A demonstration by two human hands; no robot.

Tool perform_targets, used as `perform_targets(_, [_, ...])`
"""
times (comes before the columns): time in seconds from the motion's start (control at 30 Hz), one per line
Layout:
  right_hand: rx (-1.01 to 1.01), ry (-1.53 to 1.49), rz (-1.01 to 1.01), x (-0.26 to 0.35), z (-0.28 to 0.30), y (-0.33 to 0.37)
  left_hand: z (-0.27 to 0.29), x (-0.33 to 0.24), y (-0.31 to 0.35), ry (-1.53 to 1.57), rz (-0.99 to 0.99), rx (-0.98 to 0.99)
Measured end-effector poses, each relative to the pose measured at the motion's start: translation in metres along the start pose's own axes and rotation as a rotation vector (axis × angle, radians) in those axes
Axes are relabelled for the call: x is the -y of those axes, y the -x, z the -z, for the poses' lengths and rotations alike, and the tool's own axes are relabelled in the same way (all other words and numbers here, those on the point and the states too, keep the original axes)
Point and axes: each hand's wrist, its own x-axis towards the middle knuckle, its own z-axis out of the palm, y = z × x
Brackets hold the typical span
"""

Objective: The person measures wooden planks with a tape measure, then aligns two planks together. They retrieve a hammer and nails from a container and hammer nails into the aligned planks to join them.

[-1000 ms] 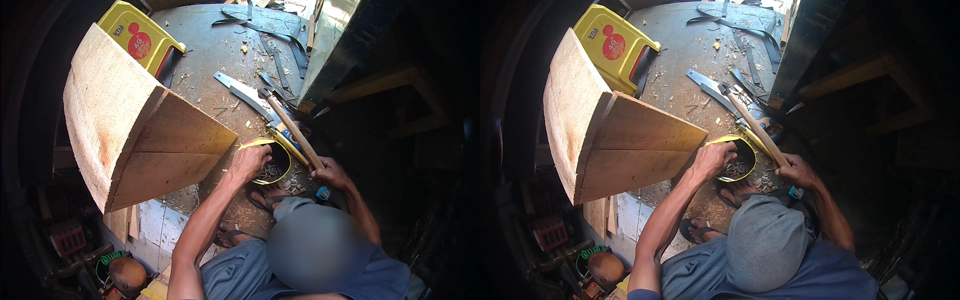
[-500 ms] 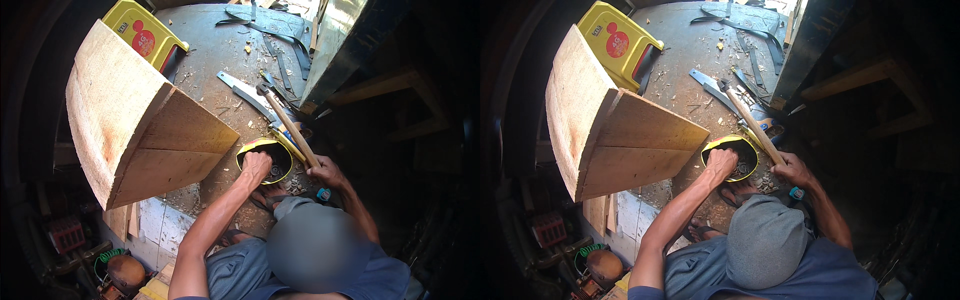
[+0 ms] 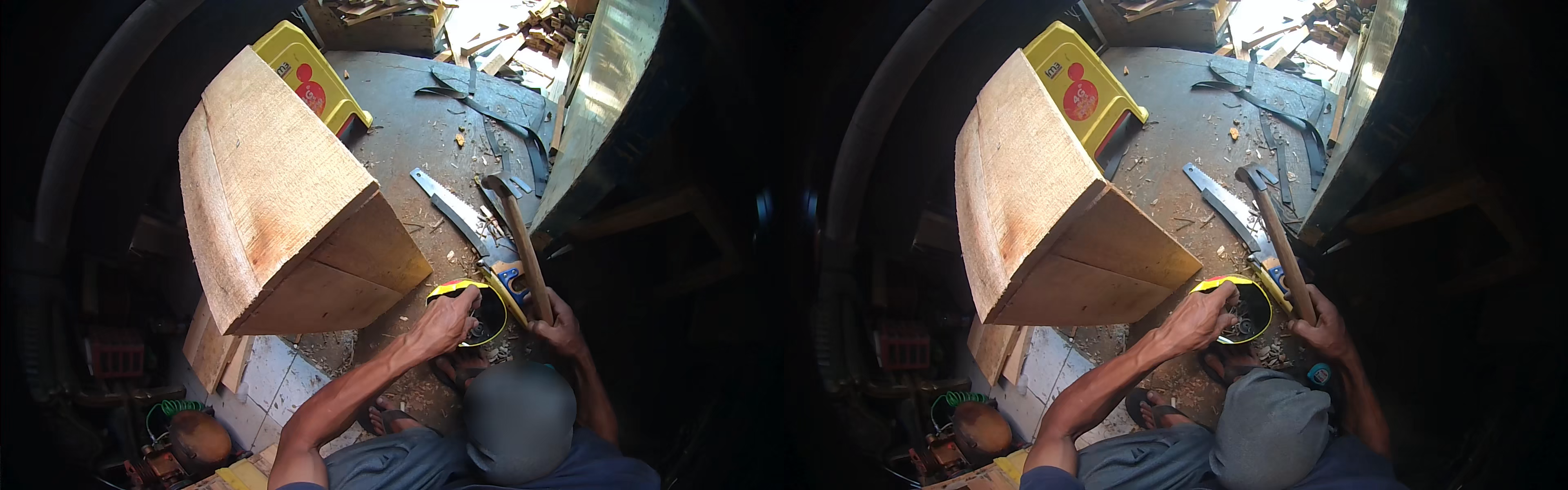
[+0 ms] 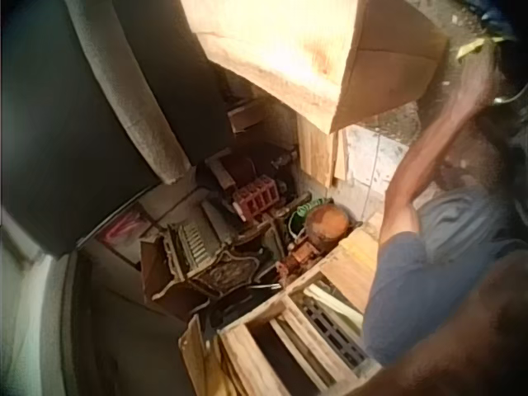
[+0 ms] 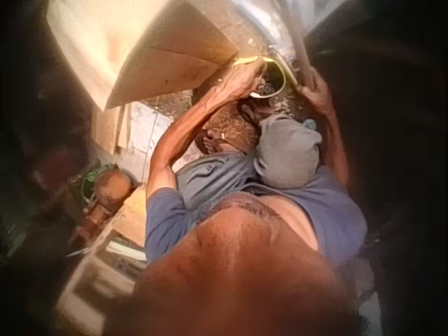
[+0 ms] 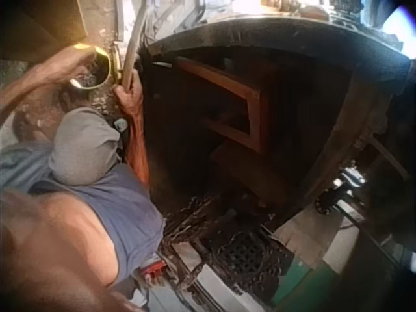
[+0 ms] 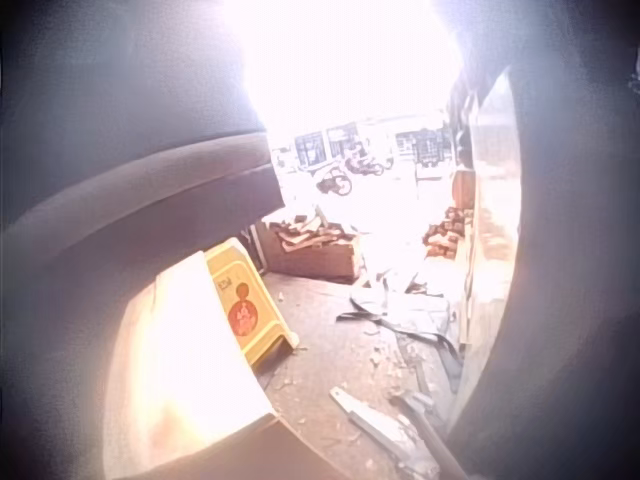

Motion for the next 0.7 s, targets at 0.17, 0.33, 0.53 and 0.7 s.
perform_targets(0.17, [-0.097, -0.027, 0.122, 0.009, 0.002, -0.009, 0.115, -0.095, 0.042, 0.474, 0.099, 0.019])
perform_targets(0.33, [-0.119, -0.141, 0.22, 0.042, -0.011, -0.024, 0.204, -0.129, 0.064, 0.449, -0.099, -0.618])
perform_targets(0.53, [0.096, -0.308, 0.221, 0.085, -0.042, -0.042, 0.237, -0.102, 0.024, 0.401, -0.04, -0.638])
perform_targets(0.7, [0.12, -0.03, 0.4, 0.112, -0.043, -0.046, 0.225, -0.076, 0.009, 0.306, -0.099, -0.661])
